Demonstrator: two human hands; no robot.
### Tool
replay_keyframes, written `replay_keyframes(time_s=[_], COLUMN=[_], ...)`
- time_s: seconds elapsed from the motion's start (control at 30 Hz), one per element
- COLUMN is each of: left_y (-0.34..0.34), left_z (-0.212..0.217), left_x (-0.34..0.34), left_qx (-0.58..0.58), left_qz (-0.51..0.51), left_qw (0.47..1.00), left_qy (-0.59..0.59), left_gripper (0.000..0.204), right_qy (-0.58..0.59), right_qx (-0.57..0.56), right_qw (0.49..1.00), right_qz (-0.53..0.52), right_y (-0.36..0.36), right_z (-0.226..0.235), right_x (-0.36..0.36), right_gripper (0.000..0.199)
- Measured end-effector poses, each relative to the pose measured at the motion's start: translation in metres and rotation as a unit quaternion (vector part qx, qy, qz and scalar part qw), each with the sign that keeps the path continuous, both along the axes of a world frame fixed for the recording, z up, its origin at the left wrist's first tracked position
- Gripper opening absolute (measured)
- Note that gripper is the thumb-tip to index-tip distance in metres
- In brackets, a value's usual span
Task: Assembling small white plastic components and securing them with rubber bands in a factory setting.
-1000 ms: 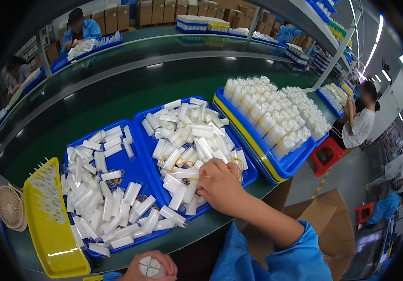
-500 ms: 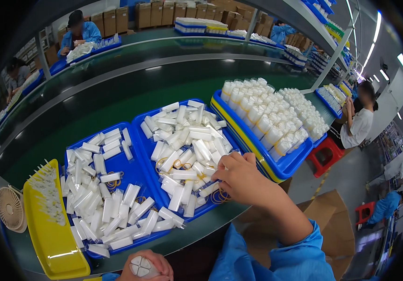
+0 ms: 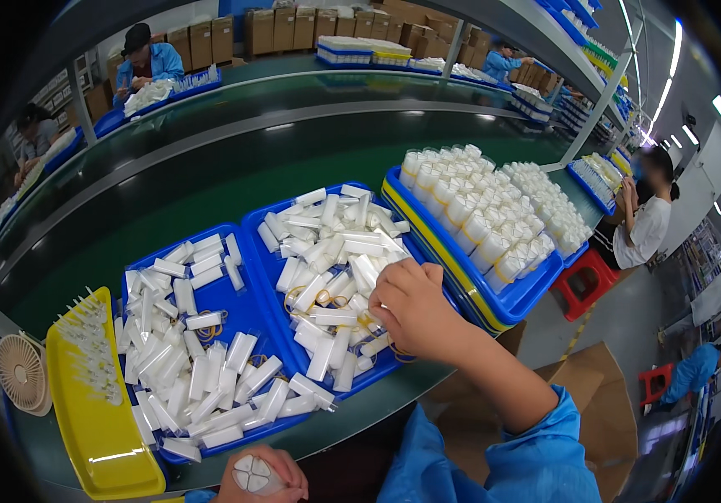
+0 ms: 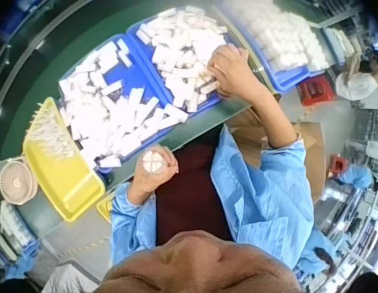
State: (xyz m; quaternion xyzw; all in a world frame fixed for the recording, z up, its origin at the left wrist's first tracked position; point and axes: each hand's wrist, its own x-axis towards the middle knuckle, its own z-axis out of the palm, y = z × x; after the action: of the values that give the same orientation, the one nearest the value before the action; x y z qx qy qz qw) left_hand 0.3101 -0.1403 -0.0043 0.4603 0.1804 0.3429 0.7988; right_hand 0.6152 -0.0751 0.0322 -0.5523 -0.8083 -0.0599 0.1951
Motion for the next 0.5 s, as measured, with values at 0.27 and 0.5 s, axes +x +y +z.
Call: replay_keyframes(time_s=[0.27,0.5], left_y=[0.009,0.01], left_z=[0.004,0.007], left_x=[0.004,-0.005], left_qx=[0.171,0.011], left_qz=[0.2,0.043], left_qw=[0.964,0.993], left_qy=[0.047,-0.111], left_gripper=[0.025,0.024], right_qy=[0.136,0.316], right_qx=[-0.048,-0.226], right_qw=[0.982,0.884], right_qz=[0.125,0.26], right_y=[-0.002,-0.029], right_z=[0.039,0.025], right_x=[-0.064,-0.102], right_gripper=[0.017,0.013])
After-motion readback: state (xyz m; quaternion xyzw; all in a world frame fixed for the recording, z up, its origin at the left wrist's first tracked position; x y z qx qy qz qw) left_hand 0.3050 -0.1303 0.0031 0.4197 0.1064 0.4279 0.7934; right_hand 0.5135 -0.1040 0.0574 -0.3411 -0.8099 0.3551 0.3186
